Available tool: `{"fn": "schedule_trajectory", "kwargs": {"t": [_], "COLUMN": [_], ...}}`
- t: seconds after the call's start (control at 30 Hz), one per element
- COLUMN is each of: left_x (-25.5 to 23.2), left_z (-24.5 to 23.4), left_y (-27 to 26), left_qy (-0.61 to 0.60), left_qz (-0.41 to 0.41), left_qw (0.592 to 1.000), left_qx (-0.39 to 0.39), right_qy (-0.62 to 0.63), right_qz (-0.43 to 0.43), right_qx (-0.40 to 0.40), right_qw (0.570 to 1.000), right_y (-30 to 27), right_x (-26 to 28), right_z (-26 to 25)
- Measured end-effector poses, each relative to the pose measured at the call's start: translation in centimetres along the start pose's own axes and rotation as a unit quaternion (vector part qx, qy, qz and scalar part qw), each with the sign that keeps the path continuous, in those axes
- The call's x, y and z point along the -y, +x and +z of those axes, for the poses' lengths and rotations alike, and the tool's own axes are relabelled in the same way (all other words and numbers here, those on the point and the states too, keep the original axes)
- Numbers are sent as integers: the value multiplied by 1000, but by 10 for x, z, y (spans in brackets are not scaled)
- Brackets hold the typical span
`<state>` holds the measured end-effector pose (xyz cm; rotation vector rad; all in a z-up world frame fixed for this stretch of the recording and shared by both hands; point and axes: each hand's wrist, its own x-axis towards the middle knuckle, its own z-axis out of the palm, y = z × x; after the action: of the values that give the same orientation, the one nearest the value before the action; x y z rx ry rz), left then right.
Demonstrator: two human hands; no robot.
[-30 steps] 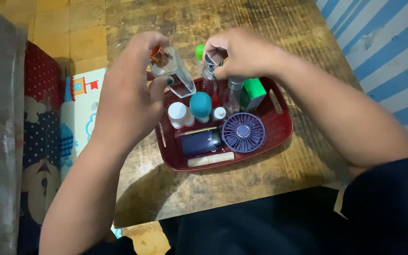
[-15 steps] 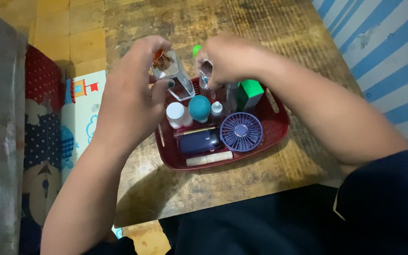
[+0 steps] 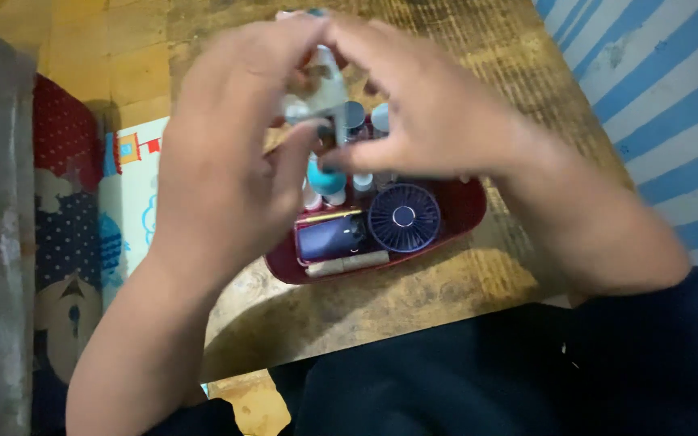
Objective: Organizing various personal care products, bottles, and small electronics into a red plastic basket on a wooden surface.
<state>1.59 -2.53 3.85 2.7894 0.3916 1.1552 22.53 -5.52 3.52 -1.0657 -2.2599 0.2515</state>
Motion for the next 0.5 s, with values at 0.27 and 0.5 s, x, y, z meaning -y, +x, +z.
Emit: {"fn": "schedule_trajectory", "kwargs": {"t": [0.27,0.5], "left_x": [-26,-20], "left_z": [47,148], "left_y": [-3,-30], "left_qy": [-117,-103], "left_qz": [-8,-74], "left_qw": [993,957], "left_qx": [6,261], "right_qy": [1,28], "right_qz": [71,168], "right_qx": [-88,-98], "right_qw": [994,981], "right_y": [-77,-120], "right_x": [8,-37], "right_z": [-19,-15]}}
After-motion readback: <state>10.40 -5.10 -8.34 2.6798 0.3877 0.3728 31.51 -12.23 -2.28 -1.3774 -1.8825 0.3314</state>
